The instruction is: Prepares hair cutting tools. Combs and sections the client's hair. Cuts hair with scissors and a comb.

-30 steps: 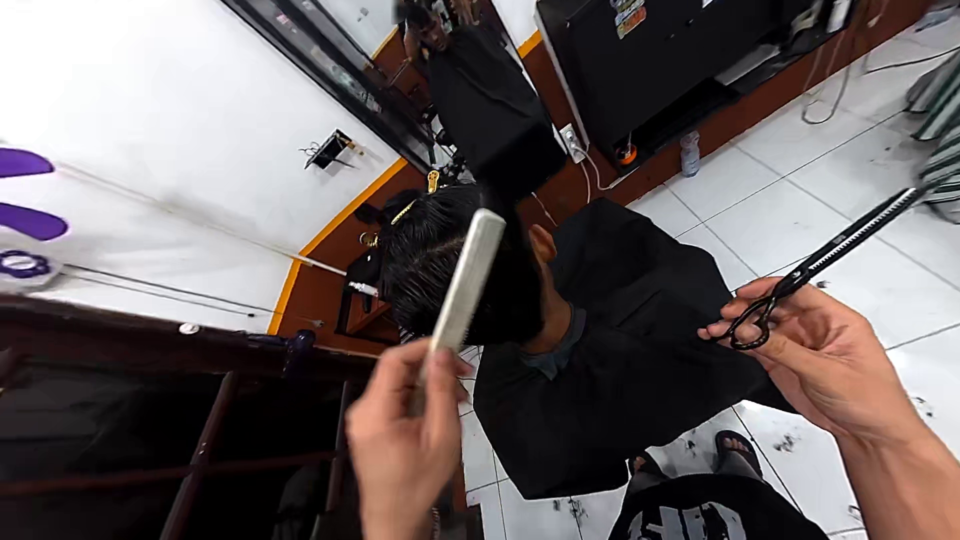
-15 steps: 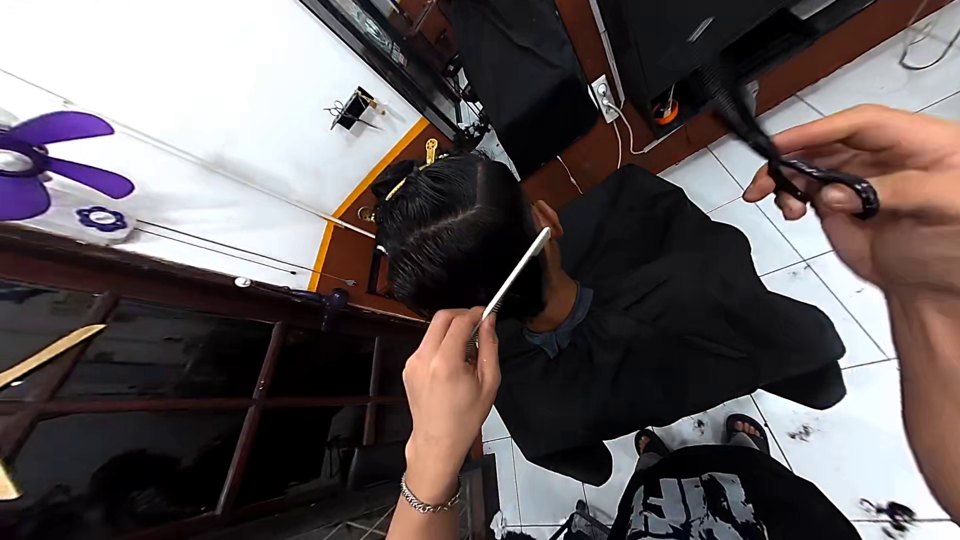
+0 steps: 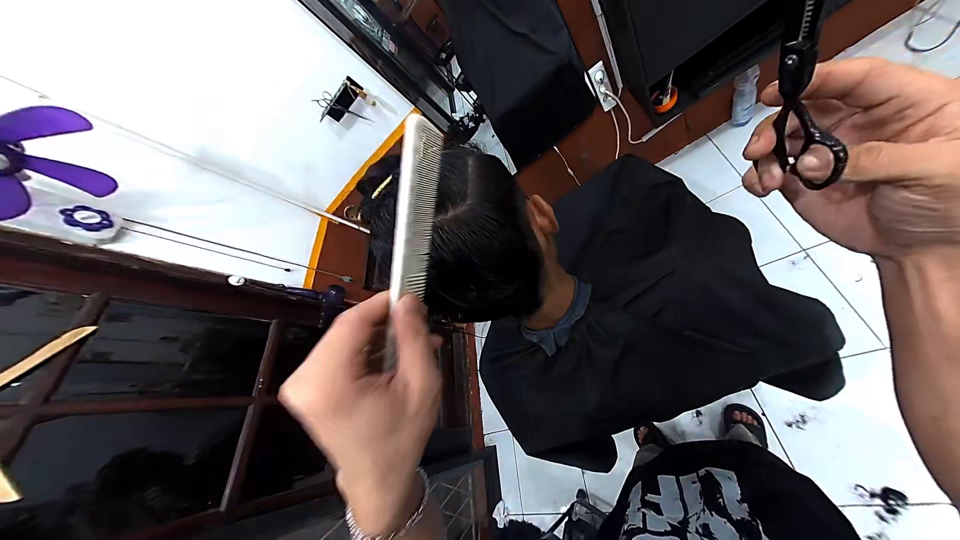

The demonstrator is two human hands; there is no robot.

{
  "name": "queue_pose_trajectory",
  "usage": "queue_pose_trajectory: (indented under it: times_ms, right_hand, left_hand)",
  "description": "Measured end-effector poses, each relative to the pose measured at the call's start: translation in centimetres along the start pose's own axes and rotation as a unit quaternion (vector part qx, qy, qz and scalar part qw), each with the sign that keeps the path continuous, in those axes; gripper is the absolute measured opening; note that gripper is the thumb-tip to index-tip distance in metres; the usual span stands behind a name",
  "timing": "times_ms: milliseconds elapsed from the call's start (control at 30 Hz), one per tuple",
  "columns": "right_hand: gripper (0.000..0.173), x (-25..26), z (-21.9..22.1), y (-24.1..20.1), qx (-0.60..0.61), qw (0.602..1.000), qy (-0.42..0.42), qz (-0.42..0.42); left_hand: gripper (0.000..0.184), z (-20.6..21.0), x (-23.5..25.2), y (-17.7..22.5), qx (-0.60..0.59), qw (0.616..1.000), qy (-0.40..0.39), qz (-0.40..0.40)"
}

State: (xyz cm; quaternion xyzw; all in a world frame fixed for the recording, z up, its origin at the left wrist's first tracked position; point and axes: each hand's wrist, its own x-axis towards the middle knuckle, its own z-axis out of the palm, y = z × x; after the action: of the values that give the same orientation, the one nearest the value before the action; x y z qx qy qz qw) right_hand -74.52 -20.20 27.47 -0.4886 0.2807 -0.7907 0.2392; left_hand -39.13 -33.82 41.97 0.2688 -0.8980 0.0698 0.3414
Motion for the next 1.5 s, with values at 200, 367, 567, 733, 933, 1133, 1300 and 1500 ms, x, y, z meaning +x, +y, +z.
queue_pose_trajectory:
  times_ms: [200, 367, 567, 733, 933, 1133, 1300, 1500]
  right_hand:
    - [0.032, -1.8, -0.2, 0.4, 0.001, 1.000, 0.000, 0.016]
    - [0.035, -2.4, 0.0, 0.1, -0.016, 0.999, -0.011, 0.029]
    - [0.035, -2.7, 1.0, -0.9, -0.027, 0.999, -0.035, 0.016]
    - [0.035, -2.5, 1.3, -1.3, -0.051, 0.997, -0.053, 0.036]
    - [0.036, -2.6, 2.2, -1.3, -0.068, 0.995, -0.058, 0.039]
    - [0.037, -1.3, 2.8, -1.2, -0.109, 0.989, -0.094, 0.042]
    - [0.036, -0.1, 4.0, -1.6, -0.108, 0.989, -0.079, 0.055]
    - [0.036, 0.4, 5.1, -1.6, -0.183, 0.978, -0.073, 0.068]
  left_hand:
    - [0.029, 4.8, -3.6, -0.4, 0.052, 0.996, -0.073, 0.012]
    - [0.038, 7.9, -6.8, 0.1, -0.122, 0.953, -0.250, -0.118]
    - [0.015, 12.6, -7.5, 2.7, -0.548, 0.763, -0.234, -0.251]
    - [0.016, 14.2, -5.4, 4.2, -0.576, 0.725, -0.067, -0.371]
    - [0.016, 14.4, -5.3, 3.6, -0.581, 0.693, 0.017, -0.427]
    - [0.017, 12.9, -6.4, 1.8, -0.540, 0.762, 0.063, -0.352]
    - [0.017, 11.8, -6.7, 0.3, -0.512, 0.807, 0.107, -0.275]
    - [0.012, 9.3, -5.7, -0.8, -0.419, 0.880, 0.109, -0.195]
